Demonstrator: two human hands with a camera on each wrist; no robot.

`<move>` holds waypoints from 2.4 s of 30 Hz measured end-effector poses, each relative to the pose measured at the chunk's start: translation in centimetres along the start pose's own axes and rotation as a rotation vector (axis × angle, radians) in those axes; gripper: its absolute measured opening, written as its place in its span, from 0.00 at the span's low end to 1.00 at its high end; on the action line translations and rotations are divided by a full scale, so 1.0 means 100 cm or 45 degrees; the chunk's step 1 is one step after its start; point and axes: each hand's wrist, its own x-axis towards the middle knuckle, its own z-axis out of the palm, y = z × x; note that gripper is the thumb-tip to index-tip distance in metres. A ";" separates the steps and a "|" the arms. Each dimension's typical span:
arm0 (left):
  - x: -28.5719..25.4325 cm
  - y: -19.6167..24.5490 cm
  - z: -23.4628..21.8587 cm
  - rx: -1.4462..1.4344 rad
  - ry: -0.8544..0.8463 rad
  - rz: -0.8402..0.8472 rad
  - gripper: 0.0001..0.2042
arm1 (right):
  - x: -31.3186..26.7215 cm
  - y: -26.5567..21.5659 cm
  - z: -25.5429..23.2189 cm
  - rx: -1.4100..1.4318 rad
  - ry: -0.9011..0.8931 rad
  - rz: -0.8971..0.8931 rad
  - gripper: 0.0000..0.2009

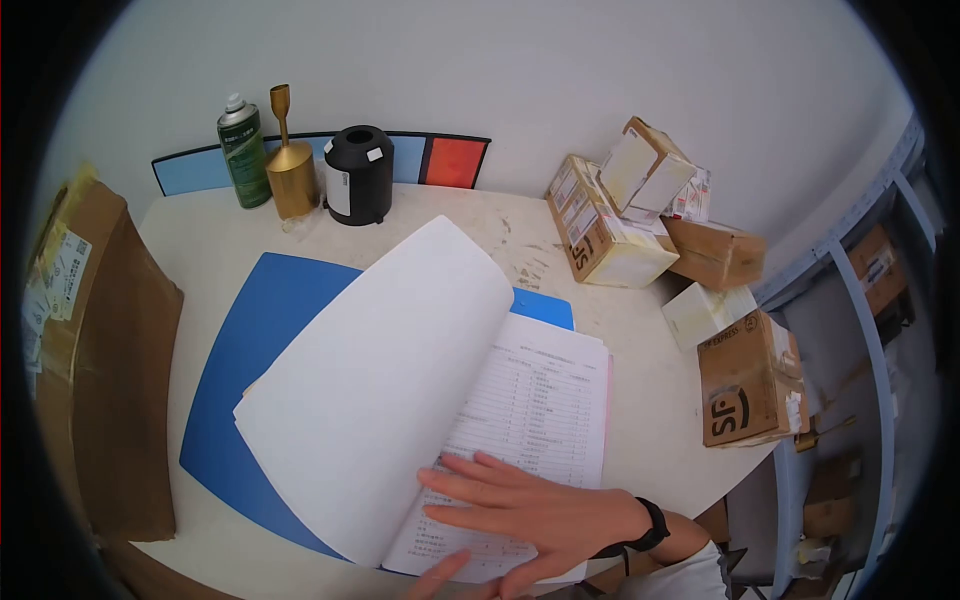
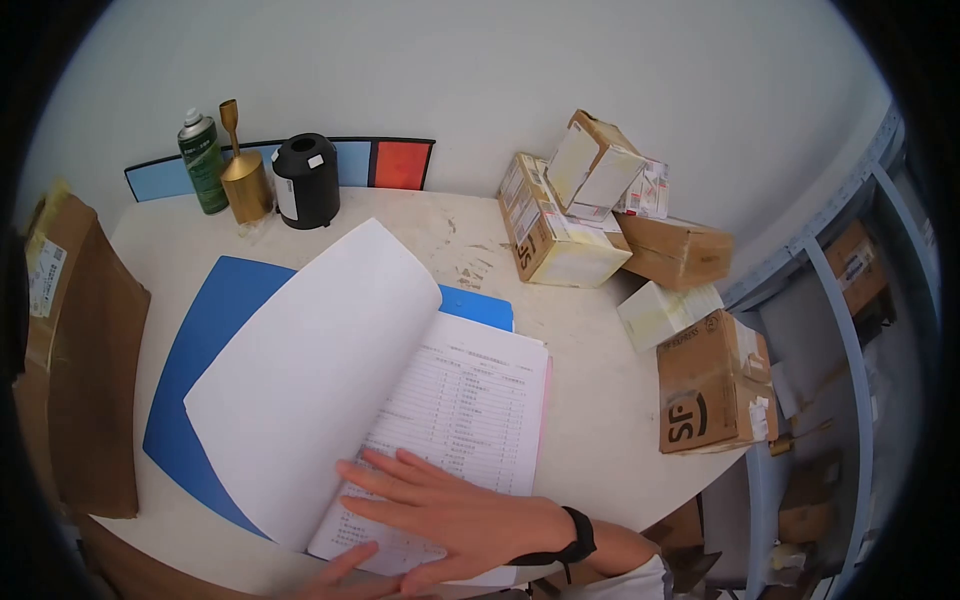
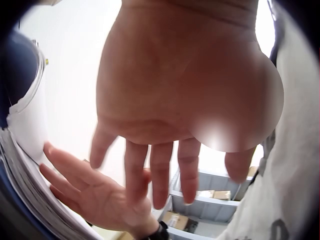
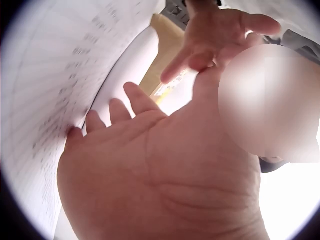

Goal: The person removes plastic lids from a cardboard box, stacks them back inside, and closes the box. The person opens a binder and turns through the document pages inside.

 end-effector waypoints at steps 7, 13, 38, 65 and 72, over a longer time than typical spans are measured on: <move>-0.009 -0.019 -0.003 0.546 0.008 -0.845 0.38 | -0.074 0.087 -0.069 -0.366 0.527 1.044 0.64; -0.011 -0.017 -0.002 0.440 0.049 -0.860 0.39 | -0.084 0.089 -0.060 -0.336 0.626 0.982 0.55; 0.018 -0.015 0.044 0.668 0.404 -0.803 0.38 | -0.102 0.096 -0.074 0.204 0.757 0.717 0.39; 0.025 0.000 0.013 0.454 0.792 -0.533 0.30 | -0.110 0.067 -0.049 0.047 0.876 0.831 0.43; 0.042 -0.022 0.015 0.785 0.140 -0.770 0.30 | -0.111 0.027 -0.035 0.101 0.723 0.646 0.50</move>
